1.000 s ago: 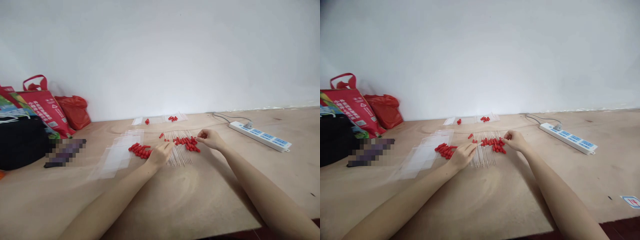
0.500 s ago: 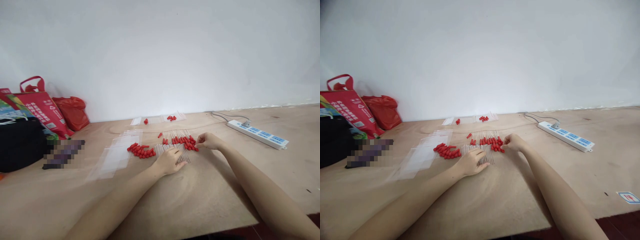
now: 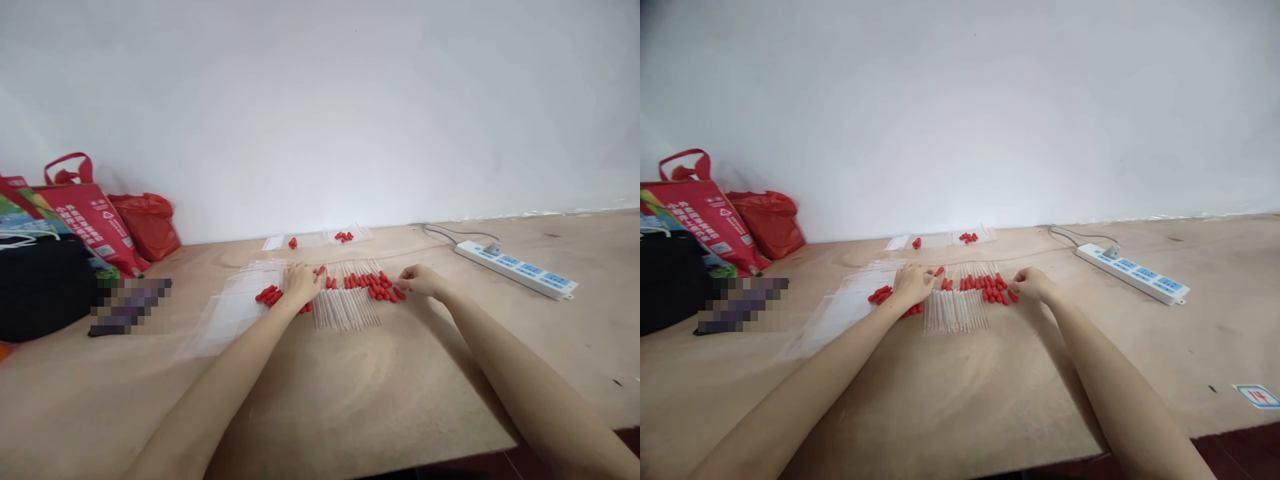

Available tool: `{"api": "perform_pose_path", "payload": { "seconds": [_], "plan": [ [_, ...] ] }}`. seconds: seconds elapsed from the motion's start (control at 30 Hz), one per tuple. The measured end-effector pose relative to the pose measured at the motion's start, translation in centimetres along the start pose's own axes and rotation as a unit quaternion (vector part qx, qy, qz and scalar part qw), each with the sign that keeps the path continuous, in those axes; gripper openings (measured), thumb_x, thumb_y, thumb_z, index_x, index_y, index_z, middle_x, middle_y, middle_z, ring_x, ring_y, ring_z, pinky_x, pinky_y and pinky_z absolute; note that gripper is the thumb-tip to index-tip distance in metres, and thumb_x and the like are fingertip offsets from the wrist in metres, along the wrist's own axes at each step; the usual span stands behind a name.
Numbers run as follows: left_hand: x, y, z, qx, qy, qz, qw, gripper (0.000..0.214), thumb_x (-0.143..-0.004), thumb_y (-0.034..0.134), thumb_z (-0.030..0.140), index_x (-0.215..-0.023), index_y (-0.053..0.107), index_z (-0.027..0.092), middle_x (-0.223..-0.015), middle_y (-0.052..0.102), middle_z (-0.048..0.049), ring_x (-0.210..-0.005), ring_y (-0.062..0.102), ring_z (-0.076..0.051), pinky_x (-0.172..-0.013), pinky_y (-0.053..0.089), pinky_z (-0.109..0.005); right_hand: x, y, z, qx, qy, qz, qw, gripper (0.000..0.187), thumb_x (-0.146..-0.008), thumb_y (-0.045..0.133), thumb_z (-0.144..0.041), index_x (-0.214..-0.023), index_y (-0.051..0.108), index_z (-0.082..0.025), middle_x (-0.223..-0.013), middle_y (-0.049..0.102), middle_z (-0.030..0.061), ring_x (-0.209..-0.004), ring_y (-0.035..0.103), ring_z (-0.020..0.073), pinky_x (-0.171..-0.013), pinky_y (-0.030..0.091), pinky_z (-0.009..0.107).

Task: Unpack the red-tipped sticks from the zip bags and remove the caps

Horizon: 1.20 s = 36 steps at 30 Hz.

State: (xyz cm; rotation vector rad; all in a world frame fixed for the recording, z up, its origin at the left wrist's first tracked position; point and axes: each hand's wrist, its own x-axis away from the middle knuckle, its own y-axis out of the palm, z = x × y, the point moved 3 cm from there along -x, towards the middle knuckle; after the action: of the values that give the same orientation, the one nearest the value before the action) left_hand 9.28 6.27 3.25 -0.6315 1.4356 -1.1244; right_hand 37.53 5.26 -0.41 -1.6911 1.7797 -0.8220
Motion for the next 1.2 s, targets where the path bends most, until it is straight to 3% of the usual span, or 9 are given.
{"api": "perform_pose_path", "payload": {
  "seconds": [0.1,0.37,0.57,0.7,0.8,0.83,0.93,1.03,1.2],
  "plan": [
    [-1.4,0.6,-0.5,-0.013,-0.035,-0.032,0.999,0.016,-0.07,0.055,0.031,-0.074,0.067,0.021,-0.088,0.065,-0.0077,-0.094,0.054,-0.026,-0.08,0.04,-0.037,-0.1,0.1,0.0,0.013,0.005,0.032,0.999,0.017,-0.064,0.061,-0.032,-0.055,0.06,-0.017,-0.057,0.063,0.0019,-0.052,0.053,0.0117,-0.046,0.035,0.021],
    [-2.3,2.4,1.2,-0.017,-0.091,-0.112,0.989,0.028,-0.062,0.062,0.045,-0.064,0.065,0.017,-0.085,0.066,-0.0113,-0.092,0.056,-0.029,-0.077,0.039,-0.036,0.4,0.8,-0.9,0.029,-0.006,0.103,0.994,0.021,-0.067,0.057,-0.036,-0.058,0.059,-0.018,-0.056,0.061,0.0018,-0.051,0.052,0.0117,-0.047,0.033,0.022],
    [-2.1,1.6,1.2,-0.016,-0.107,-0.098,0.989,0.028,-0.071,0.052,0.04,-0.067,0.065,0.016,-0.081,0.066,-0.0126,-0.089,0.058,-0.03,-0.071,0.04,-0.036,0.6,0.9,-1.6,0.022,-0.031,0.152,0.988,0.018,-0.071,0.051,-0.033,-0.065,0.059,-0.018,-0.063,0.062,0.0022,-0.058,0.053,0.0129,-0.054,0.035,0.023],
    [0.1,-0.8,1.0,-0.009,-0.046,-0.047,0.998,0.021,-0.076,0.048,0.032,-0.072,0.062,0.017,-0.09,0.065,-0.0103,-0.095,0.054,-0.028,-0.078,0.037,-0.038,1.8,1.8,-3.8,0.022,-0.114,0.211,0.971,0.02,-0.075,0.049,-0.035,-0.071,0.06,-0.019,-0.072,0.064,0.0027,-0.067,0.055,0.0153,-0.064,0.037,0.027],
    [2.9,-2.2,0.4,0.0,0.033,-0.011,0.999,0.016,-0.08,0.046,0.027,-0.081,0.06,0.018,-0.091,0.065,-0.0056,-0.093,0.054,-0.023,-0.082,0.034,-0.037,4.0,2.9,-6.5,0.049,-0.274,0.289,0.916,0.023,-0.078,0.049,-0.036,-0.086,0.062,-0.019,-0.09,0.063,0.0069,-0.087,0.054,0.02,-0.077,0.034,0.034],
    [4.0,-2.7,0.3,-0.004,0.096,0.028,0.995,0.016,-0.082,0.046,0.026,-0.079,0.059,0.017,-0.086,0.065,-0.0059,-0.087,0.055,-0.022,-0.081,0.034,-0.038,4.7,3.4,-7.3,0.069,-0.318,0.3,0.897,0.026,-0.079,0.05,-0.037,-0.095,0.061,-0.019,-0.098,0.061,0.0084,-0.092,0.052,0.0208,-0.081,0.032,0.036],
    [7.0,-3.3,-0.1,-0.018,0.227,0.121,0.966,0.017,-0.084,0.045,0.023,-0.076,0.057,0.016,-0.078,0.065,-0.0042,-0.076,0.056,-0.019,-0.078,0.035,-0.037,6.6,5.4,-9.4,0.148,-0.433,0.262,0.85,0.034,-0.08,0.051,-0.04,-0.108,0.057,-0.023,-0.112,0.056,0.008,-0.1,0.047,0.0212,-0.089,0.024,0.039],
    [8.7,-3.4,-0.3,-0.017,0.28,0.169,0.945,0.016,-0.084,0.046,0.021,-0.074,0.057,0.017,-0.075,0.065,-0.0021,-0.074,0.056,-0.017,-0.079,0.035,-0.035,7.5,7.3,-10.4,0.179,-0.492,0.226,0.821,0.027,-0.082,0.049,-0.039,-0.105,0.058,-0.026,-0.101,0.062,0.0034,-0.096,0.048,0.019,-0.092,0.018,0.042],
    [9.1,-3.3,-0.2,-0.004,0.286,0.191,0.939,0.012,-0.083,0.049,0.022,-0.079,0.059,0.016,-0.078,0.066,-0.0025,-0.078,0.056,-0.018,-0.081,0.036,-0.036,7.8,8.9,-10.7,0.159,-0.516,0.245,0.805,0.017,-0.084,0.048,-0.029,-0.089,0.063,-0.024,-0.063,0.06,-0.0029,-0.077,0.049,0.0133,-0.091,0.017,0.041]
  ]
}}
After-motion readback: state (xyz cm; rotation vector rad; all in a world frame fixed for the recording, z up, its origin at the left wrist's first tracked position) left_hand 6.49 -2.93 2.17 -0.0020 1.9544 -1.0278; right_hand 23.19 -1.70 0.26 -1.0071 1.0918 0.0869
